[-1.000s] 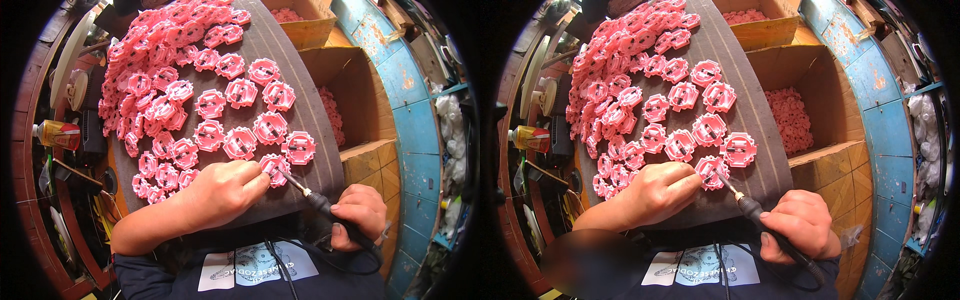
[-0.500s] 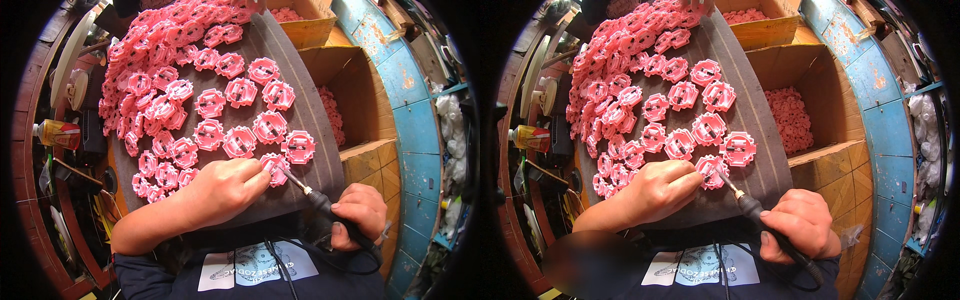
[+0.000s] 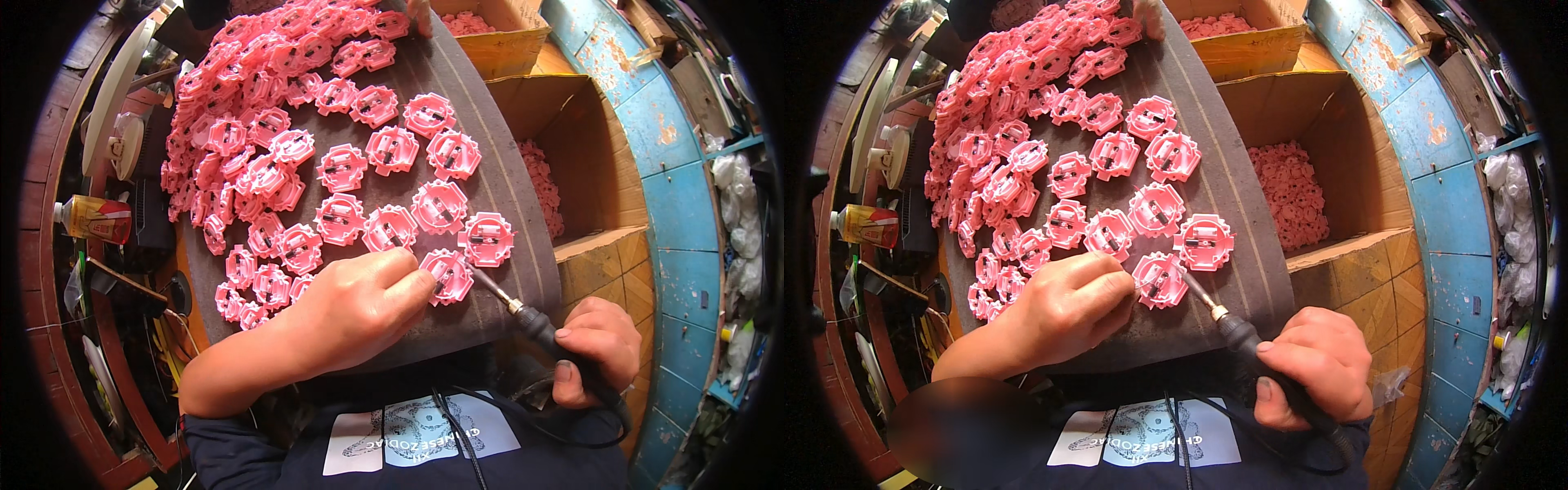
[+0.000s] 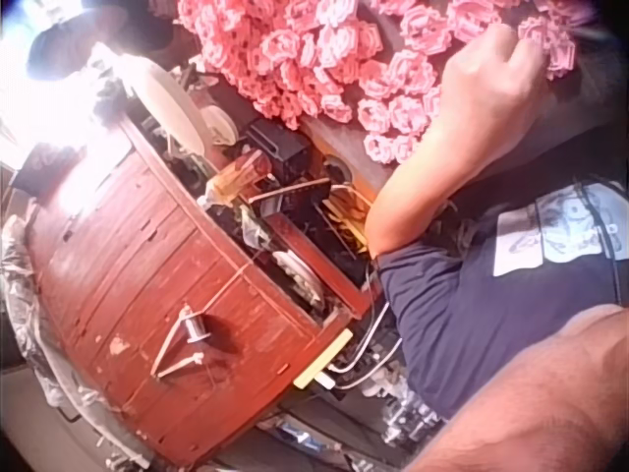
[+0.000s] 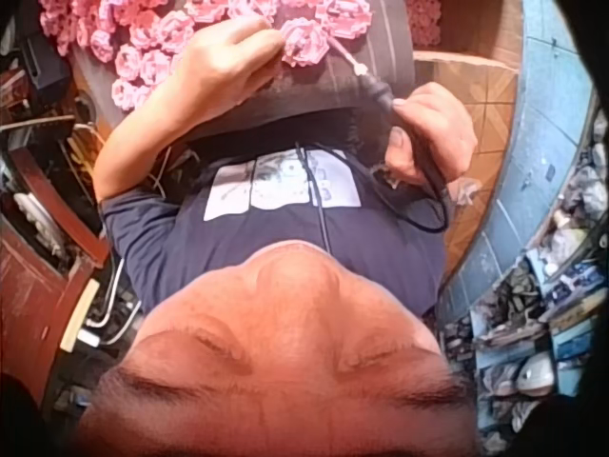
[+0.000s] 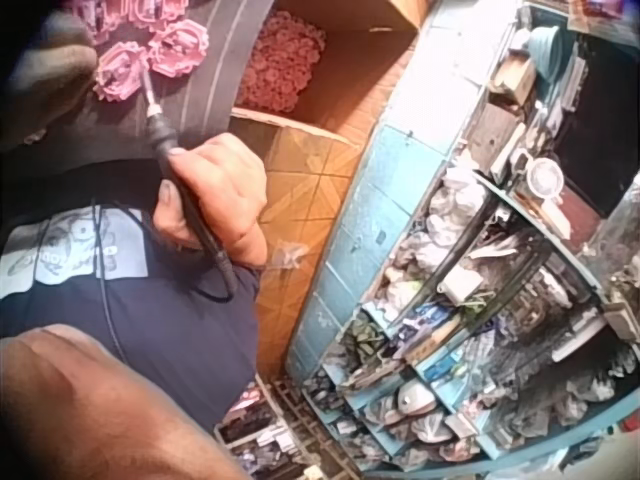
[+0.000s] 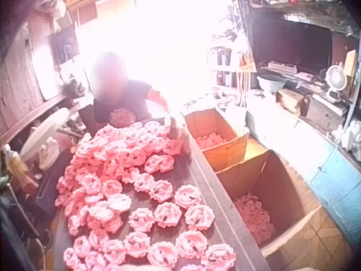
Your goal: The person uses a soldering iron to apply solder to small pink plastic components arranged on a work surface. The person picks up each component, applies solder to specific points, and places the component back on the table. The process is repeated for many components throughout the clip.
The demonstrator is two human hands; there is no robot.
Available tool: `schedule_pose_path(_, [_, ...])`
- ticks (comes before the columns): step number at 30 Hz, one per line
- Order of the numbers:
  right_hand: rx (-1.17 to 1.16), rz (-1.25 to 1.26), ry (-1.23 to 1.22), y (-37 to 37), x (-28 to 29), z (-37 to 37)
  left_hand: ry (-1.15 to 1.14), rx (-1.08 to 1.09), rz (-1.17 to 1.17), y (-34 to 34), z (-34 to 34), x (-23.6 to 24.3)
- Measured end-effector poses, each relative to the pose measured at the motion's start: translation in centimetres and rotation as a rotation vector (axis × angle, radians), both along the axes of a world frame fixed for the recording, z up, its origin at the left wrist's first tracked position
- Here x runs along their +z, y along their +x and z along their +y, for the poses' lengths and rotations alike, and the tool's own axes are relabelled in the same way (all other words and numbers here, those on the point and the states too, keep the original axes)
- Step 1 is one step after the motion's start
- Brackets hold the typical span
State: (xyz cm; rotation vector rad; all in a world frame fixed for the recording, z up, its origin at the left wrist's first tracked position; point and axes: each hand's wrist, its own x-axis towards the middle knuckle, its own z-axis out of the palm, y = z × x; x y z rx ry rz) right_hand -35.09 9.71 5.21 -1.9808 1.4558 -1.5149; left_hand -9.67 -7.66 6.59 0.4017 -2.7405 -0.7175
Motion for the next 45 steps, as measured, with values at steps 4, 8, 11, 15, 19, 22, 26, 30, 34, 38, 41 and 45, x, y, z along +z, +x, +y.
schedule_pose_path(4, [-0.133, -0.016, -0.012, 0.0, 0.0, 0.6, 0.042, 0.004, 0.073, -0.7, -0.2, 0.3])
schedule_pose_path(8, [-0.205, 0.032, -0.031, -0.3, 0.2, 0.6, 0.018, -0.032, 0.133, -2.0, -0.6, 0.1])
schedule_pose_path(11, [-0.204, 0.057, -0.026, -0.5, 0.2, 0.5, -0.019, -0.071, 0.094, -3.0, -0.8, -0.4])
schedule_pose_path(15, [-0.189, 0.062, -0.012, -0.6, 0.3, 0.3, -0.031, -0.093, 0.093, -4.1, -1.0, -1.1])
schedule_pose_path(19, [-0.188, 0.071, -0.024, -0.7, 0.2, 0.0, -0.042, -0.072, 0.095, -4.8, -1.1, -1.8])
schedule_pose_path(22, [-0.189, 0.065, -0.026, -0.6, 0.3, -0.1, -0.034, -0.075, 0.101, -4.9, -1.1, -1.9])
schedule_pose_path(26, [-0.168, 0.060, -0.037, -0.8, 0.2, -0.1, -0.034, -0.086, 0.108, -5.0, -1.0, -2.1])
schedule_pose_path(30, [-0.140, 0.067, -0.059, -1.0, 0.1, -0.2, -0.056, -0.097, 0.081, -4.7, -0.9, -2.0])
schedule_pose_path(34, [-0.126, 0.056, -0.066, -0.9, 0.0, -0.4, -0.056, -0.094, 0.080, -4.7, -1.0, -1.9])
schedule_pose_path(38, [-0.116, 0.062, -0.072, -0.9, -0.1, -0.6, -0.051, -0.086, 0.075, -4.7, -1.0, -2.0])
schedule_pose_path(41, [-0.101, 0.060, -0.068, -1.0, -0.3, -0.6, -0.048, -0.088, 0.065, -4.7, -1.1, -1.9])
schedule_pose_path(45, [-0.096, 0.061, -0.061, -1.1, -0.3, -0.6, -0.039, -0.082, 0.084, -4.6, -1.1, -2.1])
